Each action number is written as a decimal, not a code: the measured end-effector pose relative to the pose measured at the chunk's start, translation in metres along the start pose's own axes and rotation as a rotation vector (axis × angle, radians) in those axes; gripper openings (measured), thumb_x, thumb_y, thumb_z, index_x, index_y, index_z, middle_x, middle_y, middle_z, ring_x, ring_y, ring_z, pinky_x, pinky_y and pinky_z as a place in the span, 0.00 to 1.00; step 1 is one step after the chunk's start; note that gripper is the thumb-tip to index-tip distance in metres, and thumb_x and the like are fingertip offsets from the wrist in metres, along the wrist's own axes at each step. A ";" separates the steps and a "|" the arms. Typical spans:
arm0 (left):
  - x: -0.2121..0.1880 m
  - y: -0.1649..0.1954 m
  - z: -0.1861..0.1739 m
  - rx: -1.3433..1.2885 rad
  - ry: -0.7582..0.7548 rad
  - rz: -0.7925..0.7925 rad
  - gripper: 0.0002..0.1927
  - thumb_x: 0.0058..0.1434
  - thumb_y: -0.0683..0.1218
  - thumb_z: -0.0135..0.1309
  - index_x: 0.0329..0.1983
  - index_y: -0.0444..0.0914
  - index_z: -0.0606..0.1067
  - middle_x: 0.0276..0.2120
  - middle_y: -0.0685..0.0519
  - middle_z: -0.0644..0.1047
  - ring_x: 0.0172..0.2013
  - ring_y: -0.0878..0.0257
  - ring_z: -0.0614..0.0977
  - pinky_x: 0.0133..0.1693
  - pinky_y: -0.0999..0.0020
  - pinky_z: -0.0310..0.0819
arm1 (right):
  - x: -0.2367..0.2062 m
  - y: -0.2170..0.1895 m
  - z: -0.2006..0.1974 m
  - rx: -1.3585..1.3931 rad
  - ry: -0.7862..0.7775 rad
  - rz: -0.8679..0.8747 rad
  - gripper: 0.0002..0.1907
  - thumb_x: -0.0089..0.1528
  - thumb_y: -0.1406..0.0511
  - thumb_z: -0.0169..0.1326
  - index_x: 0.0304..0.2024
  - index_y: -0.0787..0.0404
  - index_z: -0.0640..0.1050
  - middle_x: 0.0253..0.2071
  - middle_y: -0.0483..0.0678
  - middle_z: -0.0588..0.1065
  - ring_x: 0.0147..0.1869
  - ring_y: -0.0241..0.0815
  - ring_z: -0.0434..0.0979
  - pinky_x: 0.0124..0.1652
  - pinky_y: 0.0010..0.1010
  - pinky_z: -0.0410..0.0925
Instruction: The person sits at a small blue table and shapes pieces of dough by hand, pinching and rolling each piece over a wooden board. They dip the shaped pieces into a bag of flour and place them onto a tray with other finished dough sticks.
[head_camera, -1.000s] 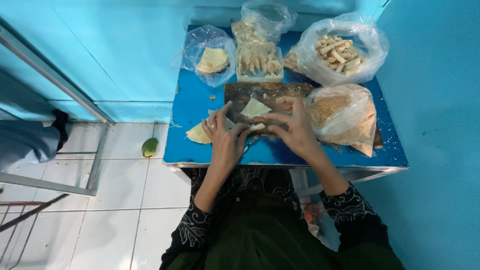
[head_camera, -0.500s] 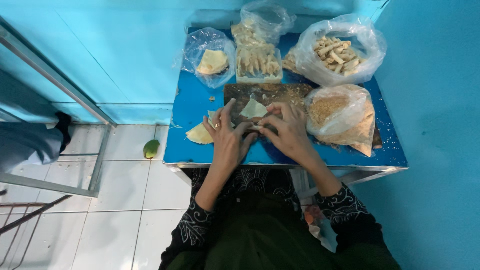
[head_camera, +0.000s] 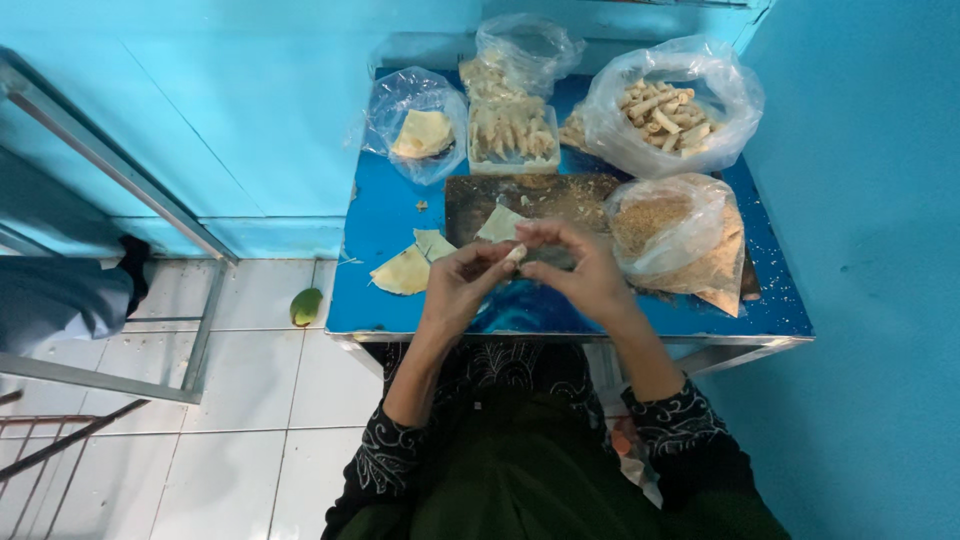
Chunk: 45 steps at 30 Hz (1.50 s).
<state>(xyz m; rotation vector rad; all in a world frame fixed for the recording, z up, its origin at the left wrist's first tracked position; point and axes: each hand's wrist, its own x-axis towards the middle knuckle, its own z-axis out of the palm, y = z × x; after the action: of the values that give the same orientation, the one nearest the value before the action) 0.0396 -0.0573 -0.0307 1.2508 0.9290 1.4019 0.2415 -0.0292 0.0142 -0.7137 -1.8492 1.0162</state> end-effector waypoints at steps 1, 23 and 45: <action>0.000 -0.004 0.001 -0.028 0.017 0.002 0.12 0.64 0.39 0.60 0.51 0.32 0.79 0.37 0.52 0.83 0.37 0.71 0.82 0.39 0.76 0.77 | -0.002 0.002 0.004 0.043 0.009 -0.007 0.23 0.61 0.74 0.62 0.59 0.64 0.76 0.49 0.45 0.78 0.54 0.35 0.77 0.56 0.29 0.71; -0.015 0.005 0.000 0.097 -0.026 0.220 0.14 0.61 0.33 0.62 0.50 0.32 0.81 0.48 0.50 0.78 0.47 0.65 0.80 0.47 0.73 0.76 | -0.003 0.038 -0.011 0.605 0.015 0.403 0.16 0.60 0.75 0.61 0.51 0.67 0.77 0.44 0.53 0.81 0.46 0.41 0.82 0.42 0.30 0.75; -0.022 0.012 0.012 0.211 0.177 0.307 0.09 0.62 0.35 0.62 0.46 0.32 0.81 0.44 0.49 0.82 0.44 0.64 0.84 0.45 0.73 0.81 | -0.005 0.020 0.010 0.321 0.022 0.170 0.24 0.63 0.77 0.57 0.59 0.61 0.65 0.47 0.54 0.80 0.51 0.39 0.82 0.49 0.29 0.76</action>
<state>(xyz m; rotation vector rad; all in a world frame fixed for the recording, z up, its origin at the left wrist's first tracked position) 0.0481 -0.0822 -0.0216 1.4933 1.0588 1.7112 0.2356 -0.0265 -0.0079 -0.6903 -1.5761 1.3718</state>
